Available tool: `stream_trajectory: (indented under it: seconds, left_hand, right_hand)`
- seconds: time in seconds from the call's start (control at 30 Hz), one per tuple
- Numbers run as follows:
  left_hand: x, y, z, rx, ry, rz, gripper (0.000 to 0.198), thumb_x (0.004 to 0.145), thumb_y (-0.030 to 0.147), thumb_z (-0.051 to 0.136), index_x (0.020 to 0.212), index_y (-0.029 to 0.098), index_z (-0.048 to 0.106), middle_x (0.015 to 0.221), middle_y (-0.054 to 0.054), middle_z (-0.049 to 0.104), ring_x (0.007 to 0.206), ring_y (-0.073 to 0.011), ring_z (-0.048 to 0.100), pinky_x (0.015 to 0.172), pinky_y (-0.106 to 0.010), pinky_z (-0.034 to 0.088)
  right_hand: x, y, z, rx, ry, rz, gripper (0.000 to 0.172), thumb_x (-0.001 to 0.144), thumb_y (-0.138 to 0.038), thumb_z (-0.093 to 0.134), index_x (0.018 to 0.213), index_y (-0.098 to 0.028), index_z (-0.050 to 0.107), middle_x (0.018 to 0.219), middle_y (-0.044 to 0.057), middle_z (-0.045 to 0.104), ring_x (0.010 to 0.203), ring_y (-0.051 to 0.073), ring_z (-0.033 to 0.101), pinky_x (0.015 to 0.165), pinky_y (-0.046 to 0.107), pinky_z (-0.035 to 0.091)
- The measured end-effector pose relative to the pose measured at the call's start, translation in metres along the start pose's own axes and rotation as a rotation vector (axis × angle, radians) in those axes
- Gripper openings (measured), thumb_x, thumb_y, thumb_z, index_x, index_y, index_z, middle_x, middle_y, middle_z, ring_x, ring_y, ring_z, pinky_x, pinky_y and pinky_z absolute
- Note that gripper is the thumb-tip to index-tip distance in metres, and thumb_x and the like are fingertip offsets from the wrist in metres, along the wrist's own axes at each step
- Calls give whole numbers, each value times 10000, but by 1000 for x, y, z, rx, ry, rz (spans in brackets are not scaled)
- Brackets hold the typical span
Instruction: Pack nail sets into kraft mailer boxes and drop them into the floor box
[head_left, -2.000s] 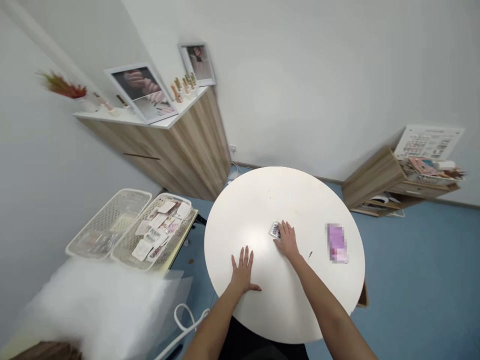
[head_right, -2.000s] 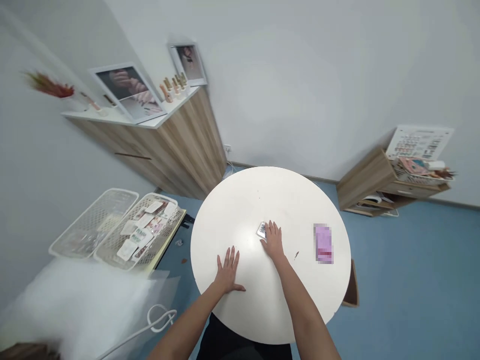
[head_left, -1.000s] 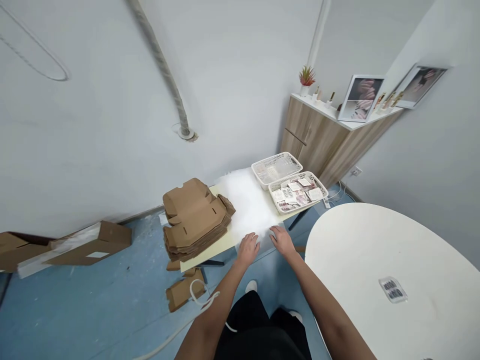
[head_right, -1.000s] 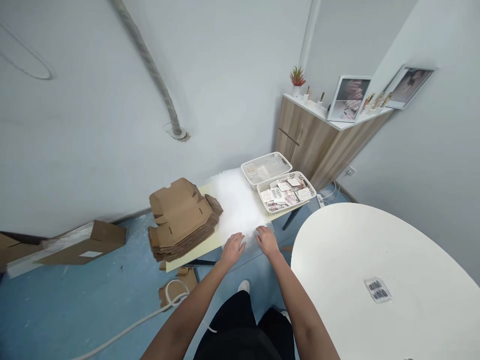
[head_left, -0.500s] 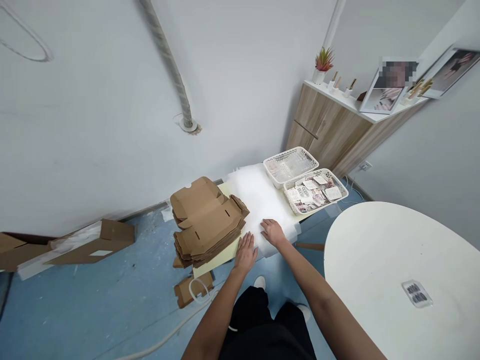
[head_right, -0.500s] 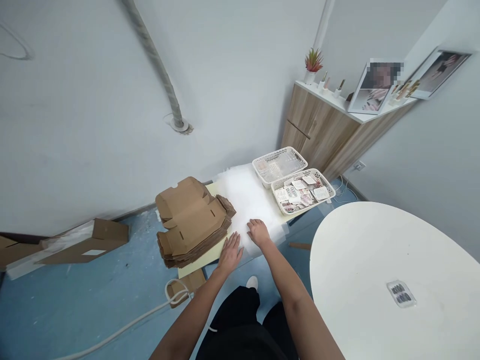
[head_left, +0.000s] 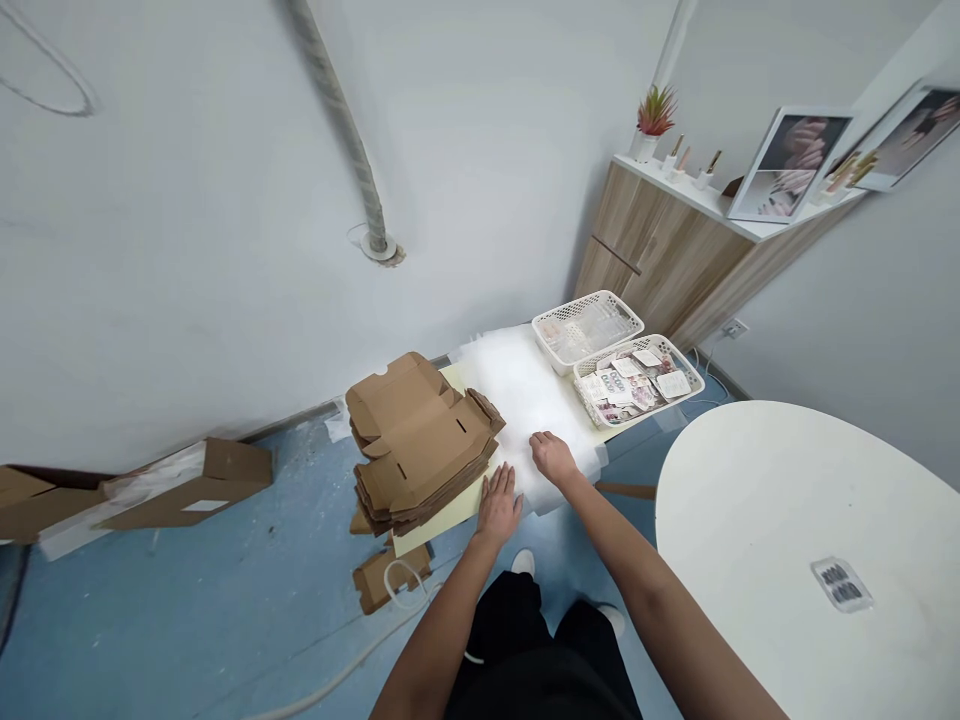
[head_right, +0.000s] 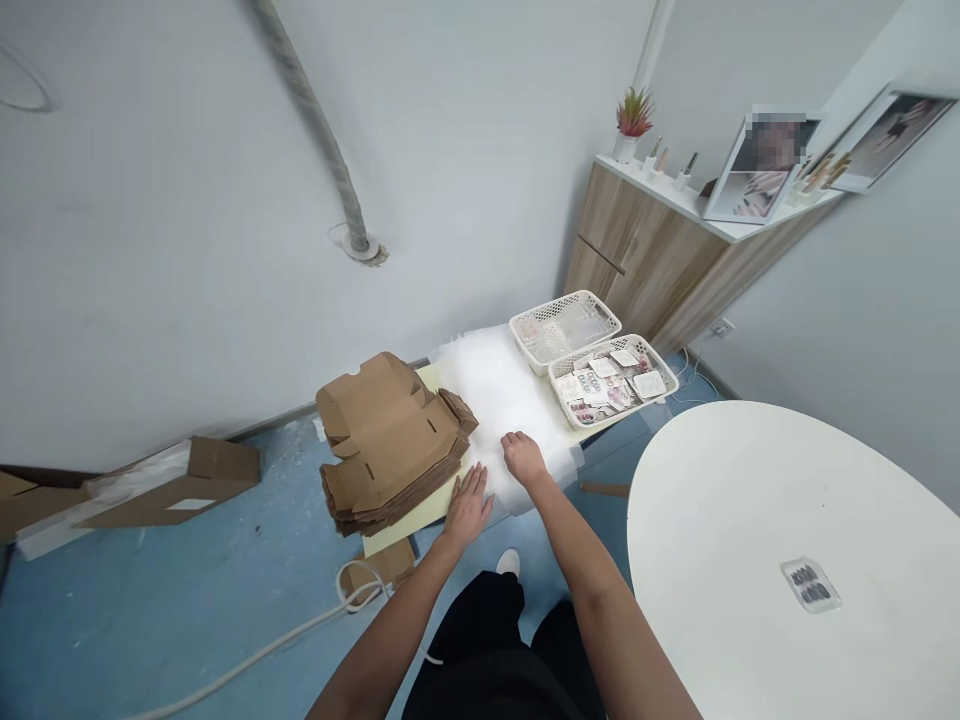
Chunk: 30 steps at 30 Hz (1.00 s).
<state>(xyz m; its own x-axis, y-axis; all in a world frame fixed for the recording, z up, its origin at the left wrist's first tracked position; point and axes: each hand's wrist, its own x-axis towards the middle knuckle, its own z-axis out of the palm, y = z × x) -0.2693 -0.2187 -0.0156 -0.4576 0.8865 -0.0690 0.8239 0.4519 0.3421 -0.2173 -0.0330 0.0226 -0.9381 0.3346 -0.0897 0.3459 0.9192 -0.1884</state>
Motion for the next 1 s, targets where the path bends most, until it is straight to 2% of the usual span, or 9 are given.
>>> stream_trajectory:
  seconds: [0.13, 0.23, 0.33, 0.43, 0.57, 0.63, 0.7, 0.87, 1.0]
  left_hand:
    - [7, 19, -22, -97, 140, -7, 527, 951, 252, 369, 1463, 137, 317, 1465, -179, 412, 1347, -292, 412, 1085, -460, 384]
    - [24, 42, -44, -133, 248, 52, 610, 954, 287, 388, 1514, 163, 180, 1517, -177, 327, 1384, -307, 349, 1094, -491, 360]
    - [48, 65, -61, -98, 261, 168, 727, 926, 291, 444, 1536, 191, 60, 1603, -149, 145, 1461, -322, 182, 1142, -544, 268]
    - [71, 87, -64, -47, 211, 295, 742, 881, 216, 470, 1531, 188, 114, 1614, -122, 129, 1482, -310, 94, 1167, -558, 213]
    - [89, 128, -45, -37, 118, 468, 645, 839, 106, 422, 1469, 206, 331, 1519, -97, 393, 1442, -249, 275, 1176, -526, 241]
    - [90, 158, -30, -51, 83, 546, 585, 839, 81, 393, 1411, 201, 433, 1458, -94, 480, 1401, -229, 362, 1173, -508, 268]
    - [85, 195, -12, -62, 50, 619, 541, 848, 79, 384, 1369, 184, 485, 1448, -98, 491, 1394, -226, 375, 1169, -502, 282]
    - [65, 284, 37, -59, -66, 785, 476, 882, 116, 398, 1341, 175, 508, 1484, -113, 442, 1417, -245, 332, 1155, -523, 299]
    - [55, 337, 75, -38, -122, 897, 406, 922, 141, 371, 1277, 194, 561, 1459, -114, 474, 1410, -251, 348, 1147, -537, 304]
  right_hand:
    - [-18, 12, -22, -3, 94, -28, 241, 878, -65, 439, 991, -180, 618, 1113, 114, 660, 1015, 258, 540, 840, 358, 443]
    - [-46, 30, -37, 16, 180, 2, 248, 892, -88, 427, 1016, -194, 615, 1221, 108, 640, 1028, 262, 554, 870, 390, 448]
    - [-86, 53, -50, 71, 246, 100, 291, 916, -107, 383, 1086, -206, 597, 1312, 97, 602, 1018, 230, 602, 865, 365, 485]
    - [-133, 77, -60, 115, 335, 182, 324, 942, -129, 333, 1151, -210, 568, 1353, 97, 574, 1106, 215, 607, 876, 345, 518]
    - [-204, 108, -71, 127, 471, 263, 346, 931, -126, 335, 1193, -211, 546, 1328, 102, 586, 1239, 220, 544, 968, 391, 514]
    - [-242, 123, -72, 109, 538, 333, 363, 907, -110, 354, 1202, -212, 540, 1344, 97, 571, 1278, 218, 510, 1006, 410, 501]
    - [-282, 138, -68, 86, 595, 415, 392, 881, -82, 357, 1206, -206, 537, 1376, 96, 543, 1306, 213, 483, 1028, 418, 492]
    - [-382, 173, -38, 38, 653, 643, 457, 844, -23, 322, 1222, -176, 529, 1433, 131, 481, 1350, 217, 431, 1015, 438, 505]
    - [-450, 190, -5, 8, 666, 779, 451, 861, -41, 339, 1246, -186, 524, 1417, 137, 500, 1341, 221, 445, 997, 459, 517]
